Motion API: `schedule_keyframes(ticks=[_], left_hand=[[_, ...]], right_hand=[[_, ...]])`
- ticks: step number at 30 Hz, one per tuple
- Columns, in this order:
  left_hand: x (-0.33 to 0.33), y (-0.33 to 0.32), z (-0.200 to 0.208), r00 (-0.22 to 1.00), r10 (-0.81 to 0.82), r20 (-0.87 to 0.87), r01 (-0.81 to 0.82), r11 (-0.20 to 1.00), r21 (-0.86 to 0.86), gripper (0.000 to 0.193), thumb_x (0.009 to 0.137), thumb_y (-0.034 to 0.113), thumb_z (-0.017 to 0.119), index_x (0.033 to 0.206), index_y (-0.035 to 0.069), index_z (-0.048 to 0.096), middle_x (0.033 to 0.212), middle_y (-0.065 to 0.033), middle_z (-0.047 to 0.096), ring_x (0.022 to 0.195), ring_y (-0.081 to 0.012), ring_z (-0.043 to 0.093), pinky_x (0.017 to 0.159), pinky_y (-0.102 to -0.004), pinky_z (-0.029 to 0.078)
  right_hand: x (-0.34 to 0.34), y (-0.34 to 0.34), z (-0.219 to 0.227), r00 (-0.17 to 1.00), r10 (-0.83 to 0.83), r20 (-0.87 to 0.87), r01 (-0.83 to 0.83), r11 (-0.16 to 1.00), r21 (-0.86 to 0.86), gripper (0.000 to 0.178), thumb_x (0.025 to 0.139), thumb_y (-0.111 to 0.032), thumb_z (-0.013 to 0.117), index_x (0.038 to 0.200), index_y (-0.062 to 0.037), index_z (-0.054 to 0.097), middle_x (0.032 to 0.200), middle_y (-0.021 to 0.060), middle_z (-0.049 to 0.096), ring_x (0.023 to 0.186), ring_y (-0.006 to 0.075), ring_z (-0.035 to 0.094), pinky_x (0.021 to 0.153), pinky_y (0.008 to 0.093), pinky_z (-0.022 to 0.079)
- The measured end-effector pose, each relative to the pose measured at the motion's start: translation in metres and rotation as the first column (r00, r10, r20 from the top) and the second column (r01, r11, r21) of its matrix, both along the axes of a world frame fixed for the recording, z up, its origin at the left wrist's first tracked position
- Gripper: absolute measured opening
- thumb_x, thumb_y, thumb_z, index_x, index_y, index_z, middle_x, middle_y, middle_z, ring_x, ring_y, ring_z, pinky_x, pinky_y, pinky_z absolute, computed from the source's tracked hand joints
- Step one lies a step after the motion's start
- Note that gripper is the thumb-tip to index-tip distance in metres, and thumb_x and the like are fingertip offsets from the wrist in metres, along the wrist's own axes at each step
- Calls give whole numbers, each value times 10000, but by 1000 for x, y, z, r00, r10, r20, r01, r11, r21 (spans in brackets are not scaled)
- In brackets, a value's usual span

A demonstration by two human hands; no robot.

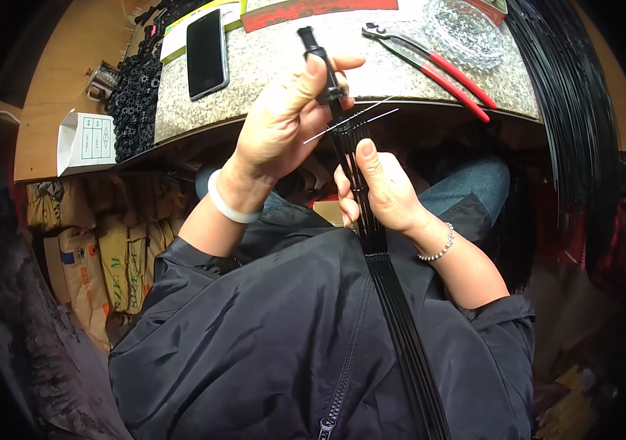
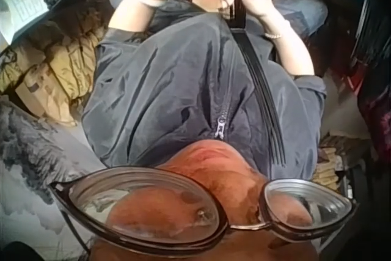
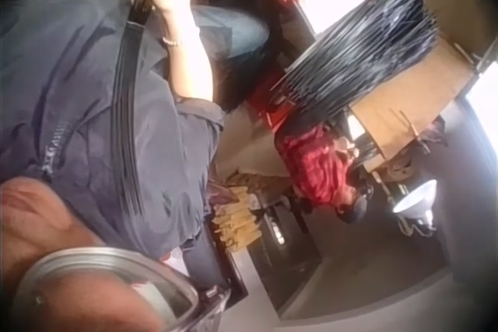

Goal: Assembling umbrella ribs by inserting them into a hub and securing them with wire using pliers.

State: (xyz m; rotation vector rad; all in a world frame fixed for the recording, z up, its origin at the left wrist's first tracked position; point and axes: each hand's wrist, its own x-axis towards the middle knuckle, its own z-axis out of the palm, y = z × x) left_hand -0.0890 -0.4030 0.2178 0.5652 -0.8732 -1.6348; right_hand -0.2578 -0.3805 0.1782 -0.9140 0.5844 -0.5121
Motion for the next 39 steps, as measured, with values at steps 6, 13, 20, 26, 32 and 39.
schedule_keyframes(ticks=[6, 13, 20, 26, 32, 39], left_hand=[[0, 2, 2, 970, 91, 224, -106, 993, 58, 420, 922, 269, 570, 1216, -27, 529, 1147, -100, 593, 1009, -163, 593, 866, -287, 479], [1, 6, 2, 976, 71, 207, -82, 996, 43, 387, 920, 239, 575, 1204, -21, 537, 1094, -102, 623, 971, -163, 616, 869, -284, 480], [6, 7, 3, 954, 26, 298, -47, 997, 62, 351, 928, 226, 562, 1174, -24, 551, 1013, -56, 629, 928, -123, 602, 841, -257, 477], [11, 11, -1, 947, -80, 311, 72, 997, 38, 293, 934, 209, 552, 1142, 4, 576, 966, -54, 634, 875, -103, 599, 758, -245, 492], [11, 10, 2, 933, -74, 353, 67, 997, 32, 305, 905, 235, 603, 1105, 5, 596, 947, -41, 641, 845, -98, 599, 726, -225, 480], [10, 11, 5, 928, -76, 365, 61, 997, 54, 275, 891, 227, 624, 1061, 11, 619, 933, -36, 646, 830, -90, 597, 700, -214, 476]], right_hand=[[-1, -1, 1, 999, -41, -27, 41, 999, -12, 672, 912, -623, 304, 703, -22, 520, 488, 56, 488, 424, 137, 513, 449, 253, 466], [-1, -1, 2, 998, -51, -44, 50, 998, -32, 670, 918, -618, 279, 705, -20, 492, 475, 79, 456, 400, 181, 480, 444, 284, 442], [-3, -2, 1, 1000, -27, -9, 27, 999, -36, 678, 913, -625, 294, 702, -22, 522, 496, 68, 506, 430, 147, 522, 458, 256, 469], [-3, -1, 0, 1000, -17, 11, 18, 999, -32, 679, 915, -620, 292, 703, -19, 526, 499, 74, 505, 435, 156, 525, 463, 268, 473], [-4, 0, -2, 999, -34, 22, 35, 999, -31, 676, 915, -618, 294, 701, -20, 525, 500, 75, 505, 433, 160, 525, 460, 274, 472], [-5, -1, -1, 999, -25, 39, 26, 999, -41, 671, 917, -613, 298, 705, -19, 526, 500, 70, 501, 428, 161, 528, 457, 268, 470]])
